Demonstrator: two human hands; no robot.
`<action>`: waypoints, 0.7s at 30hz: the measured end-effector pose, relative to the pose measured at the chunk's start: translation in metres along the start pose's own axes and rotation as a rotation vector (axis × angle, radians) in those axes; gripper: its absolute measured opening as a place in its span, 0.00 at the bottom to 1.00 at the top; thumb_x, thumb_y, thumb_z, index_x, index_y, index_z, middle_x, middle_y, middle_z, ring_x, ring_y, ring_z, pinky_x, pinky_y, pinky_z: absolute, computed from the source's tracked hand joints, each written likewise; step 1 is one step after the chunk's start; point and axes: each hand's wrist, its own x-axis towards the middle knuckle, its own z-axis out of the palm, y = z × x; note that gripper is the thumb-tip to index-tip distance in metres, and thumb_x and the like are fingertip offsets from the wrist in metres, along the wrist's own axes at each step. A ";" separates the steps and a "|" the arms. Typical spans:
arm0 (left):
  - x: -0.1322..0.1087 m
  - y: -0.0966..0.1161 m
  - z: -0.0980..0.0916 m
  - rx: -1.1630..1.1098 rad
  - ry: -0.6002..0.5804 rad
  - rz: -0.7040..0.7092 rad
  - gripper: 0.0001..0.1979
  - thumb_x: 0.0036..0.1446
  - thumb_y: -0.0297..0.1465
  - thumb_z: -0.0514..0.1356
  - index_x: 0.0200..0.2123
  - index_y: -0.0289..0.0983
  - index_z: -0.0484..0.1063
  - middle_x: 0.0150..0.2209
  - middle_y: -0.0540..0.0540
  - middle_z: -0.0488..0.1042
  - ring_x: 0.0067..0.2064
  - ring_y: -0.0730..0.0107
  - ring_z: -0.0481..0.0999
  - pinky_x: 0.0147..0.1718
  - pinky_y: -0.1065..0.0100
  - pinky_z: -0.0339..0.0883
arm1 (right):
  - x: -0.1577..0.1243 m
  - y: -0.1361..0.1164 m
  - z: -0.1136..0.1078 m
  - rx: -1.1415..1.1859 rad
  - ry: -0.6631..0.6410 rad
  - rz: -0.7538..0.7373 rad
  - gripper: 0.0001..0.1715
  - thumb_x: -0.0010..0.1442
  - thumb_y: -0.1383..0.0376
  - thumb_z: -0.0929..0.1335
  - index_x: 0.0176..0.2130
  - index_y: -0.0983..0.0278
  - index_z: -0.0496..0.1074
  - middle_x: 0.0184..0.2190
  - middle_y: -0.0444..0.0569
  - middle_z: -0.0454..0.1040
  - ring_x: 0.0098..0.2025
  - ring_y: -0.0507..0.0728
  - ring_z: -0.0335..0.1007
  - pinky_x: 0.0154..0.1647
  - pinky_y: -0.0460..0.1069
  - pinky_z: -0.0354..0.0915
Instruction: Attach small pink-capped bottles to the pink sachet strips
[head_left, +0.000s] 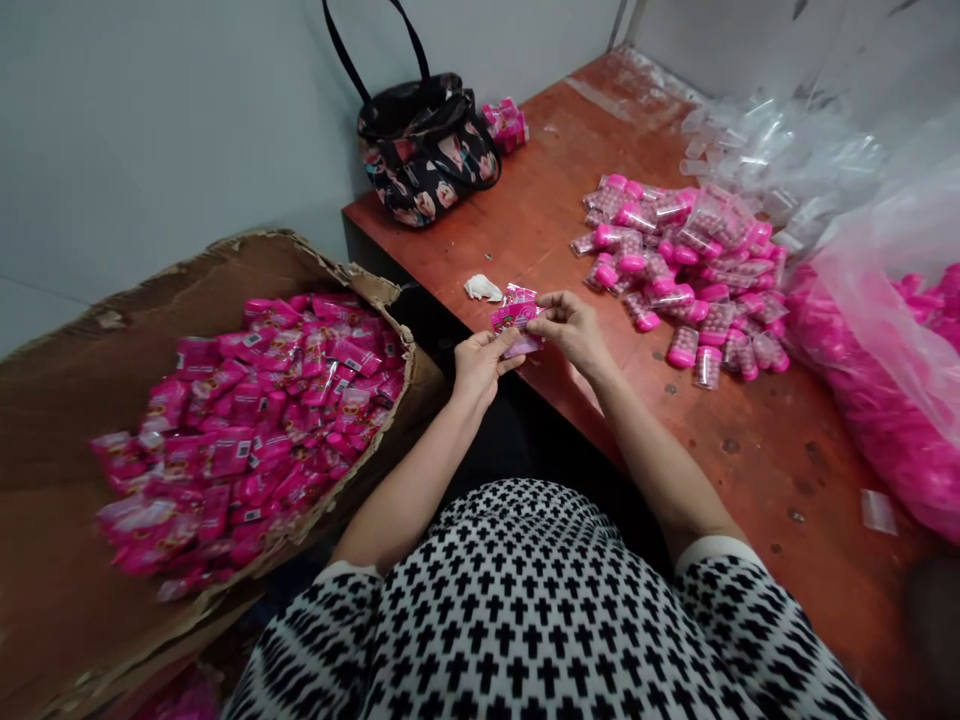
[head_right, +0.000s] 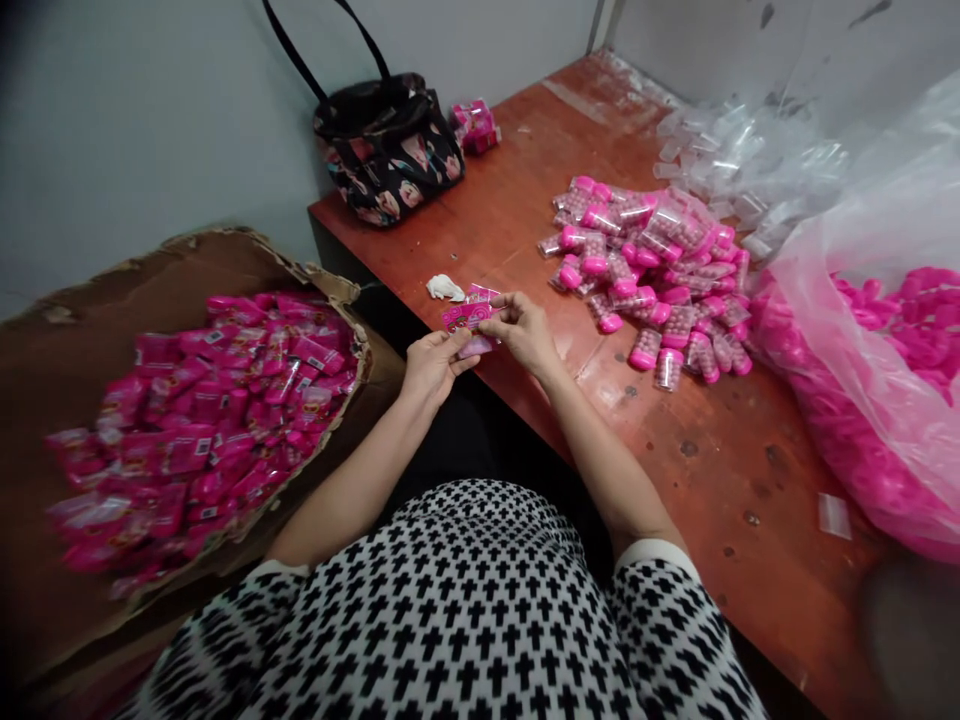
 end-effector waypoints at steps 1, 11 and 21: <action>0.000 0.000 -0.001 -0.019 0.007 -0.001 0.13 0.42 0.28 0.70 0.20 0.31 0.67 0.21 0.50 0.72 0.22 0.77 0.73 0.23 0.73 0.72 | 0.003 0.002 0.000 -0.044 0.044 0.004 0.21 0.48 0.55 0.72 0.38 0.63 0.65 0.23 0.40 0.69 0.26 0.52 0.68 0.31 0.48 0.66; -0.008 0.005 -0.009 0.002 0.017 0.010 0.07 0.46 0.26 0.67 0.25 0.29 0.73 0.24 0.46 0.75 0.26 0.72 0.77 0.26 0.71 0.73 | 0.003 -0.006 -0.005 -0.511 0.173 -0.117 0.17 0.56 0.56 0.67 0.41 0.65 0.69 0.39 0.52 0.74 0.41 0.58 0.70 0.44 0.54 0.65; -0.019 -0.004 0.007 0.084 -0.009 -0.080 0.03 0.47 0.23 0.65 0.24 0.30 0.73 0.23 0.46 0.76 0.23 0.73 0.76 0.22 0.74 0.72 | -0.042 -0.016 -0.027 -0.410 0.062 -0.004 0.12 0.60 0.59 0.65 0.42 0.63 0.69 0.31 0.44 0.76 0.34 0.53 0.72 0.38 0.48 0.65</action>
